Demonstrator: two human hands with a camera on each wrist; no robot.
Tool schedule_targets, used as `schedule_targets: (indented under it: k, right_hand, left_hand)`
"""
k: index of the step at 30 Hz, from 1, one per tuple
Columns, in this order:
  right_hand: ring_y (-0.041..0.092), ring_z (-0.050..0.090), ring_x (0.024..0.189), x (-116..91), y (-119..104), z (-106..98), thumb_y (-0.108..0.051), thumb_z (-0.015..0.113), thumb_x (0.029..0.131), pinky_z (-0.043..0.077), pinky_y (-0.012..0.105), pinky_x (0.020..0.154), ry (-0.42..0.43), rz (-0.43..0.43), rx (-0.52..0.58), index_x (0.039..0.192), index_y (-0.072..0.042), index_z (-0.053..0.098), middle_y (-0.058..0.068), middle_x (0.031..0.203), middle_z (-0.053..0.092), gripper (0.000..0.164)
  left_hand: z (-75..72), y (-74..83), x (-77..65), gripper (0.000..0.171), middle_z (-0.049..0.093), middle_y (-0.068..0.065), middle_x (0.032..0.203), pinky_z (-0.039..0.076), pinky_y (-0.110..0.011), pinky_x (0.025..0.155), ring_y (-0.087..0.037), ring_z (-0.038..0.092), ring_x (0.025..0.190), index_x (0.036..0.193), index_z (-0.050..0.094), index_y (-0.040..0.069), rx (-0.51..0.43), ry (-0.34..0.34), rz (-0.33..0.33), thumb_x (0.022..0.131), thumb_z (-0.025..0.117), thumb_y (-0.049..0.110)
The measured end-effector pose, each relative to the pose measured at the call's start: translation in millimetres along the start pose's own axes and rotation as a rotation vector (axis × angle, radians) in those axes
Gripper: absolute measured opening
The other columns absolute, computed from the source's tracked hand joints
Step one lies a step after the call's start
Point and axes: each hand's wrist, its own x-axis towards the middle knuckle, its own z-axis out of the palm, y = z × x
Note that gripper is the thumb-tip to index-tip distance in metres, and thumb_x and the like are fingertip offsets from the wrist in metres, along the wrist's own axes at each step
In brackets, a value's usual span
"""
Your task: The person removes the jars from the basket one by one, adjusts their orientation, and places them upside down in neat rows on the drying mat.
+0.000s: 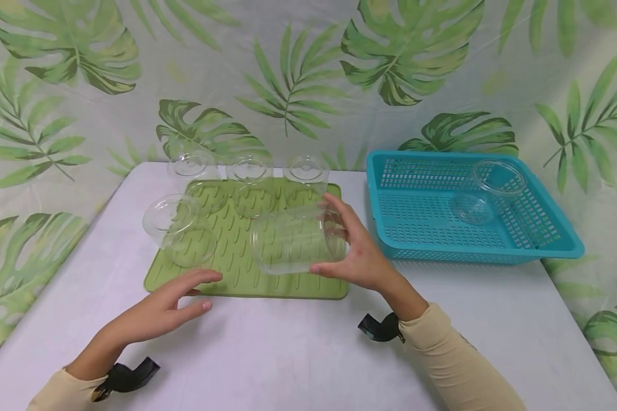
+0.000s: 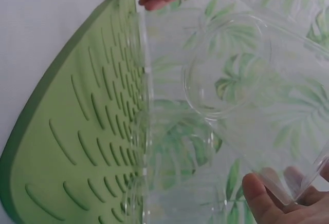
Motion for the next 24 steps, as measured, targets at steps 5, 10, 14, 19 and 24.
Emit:
schedule_targets:
  k: [5, 10, 14, 19, 24]
  right_hand:
    - [0.023, 0.044, 0.134, -1, -1, -1, 0.004, 0.085, 0.067, 0.041, 0.014, 0.108, -0.001, 0.028, -0.018, 0.158, -0.019, 0.021, 0.014, 0.152, 0.037, 0.114]
    - [0.021, 0.044, 0.134, -1, 0, -1, 0.003, 0.086, 0.067, 0.041, 0.012, 0.107, -0.005, 0.034, -0.032, 0.158, -0.02, 0.021, 0.014, 0.153, 0.037, 0.114]
    - [0.024, 0.044, 0.135, -1, -1, -2, 0.001, 0.086, 0.067, 0.042, 0.014, 0.107, -0.009, 0.03, -0.042, 0.158, -0.02, 0.021, 0.013, 0.153, 0.037, 0.113]
    - [0.028, 0.045, 0.134, 0, -2, -3, 0.002, 0.087, 0.067, 0.044, 0.015, 0.106, -0.003, 0.012, -0.046, 0.158, -0.019, 0.022, 0.014, 0.153, 0.037, 0.114]
    - [0.024, 0.045, 0.135, 2, -3, -5, -0.001, 0.088, 0.068, 0.045, 0.014, 0.104, 0.001, -0.008, -0.055, 0.158, -0.019, 0.021, 0.015, 0.154, 0.036, 0.114]
  left_hand:
    - [-10.1, -11.6, -21.2, 0.048, 0.057, -0.005, 0.142, 0.052, -0.041, 0.1, -0.027, 0.054, 0.131, 0.14, 0.053, 0.008, 0.067, 0.035, -0.042, 0.1, 0.059, 0.033]
    - [-21.3, -20.9, -39.7, 0.045, 0.057, -0.006, 0.142, 0.053, -0.044, 0.096, -0.028, 0.055, 0.128, 0.139, 0.054, 0.01, 0.085, 0.075, -0.079, 0.1, 0.059, 0.03]
    - [-29.3, -27.6, -49.9, 0.044, 0.057, -0.009, 0.141, 0.053, -0.045, 0.093, -0.032, 0.057, 0.125, 0.14, 0.054, 0.01, 0.101, 0.104, -0.113, 0.1, 0.059, 0.028]
    - [-36.2, -32.7, -54.5, 0.045, 0.06, -0.011, 0.137, 0.054, -0.036, 0.094, -0.027, 0.059, 0.121, 0.14, 0.052, 0.008, 0.14, 0.183, -0.142, 0.099, 0.06, 0.026]
    - [-40.7, -42.7, -53.4, 0.045, 0.063, -0.013, 0.132, 0.054, -0.029, 0.089, -0.022, 0.061, 0.114, 0.135, 0.056, 0.004, 0.205, 0.322, -0.122, 0.095, 0.067, 0.019]
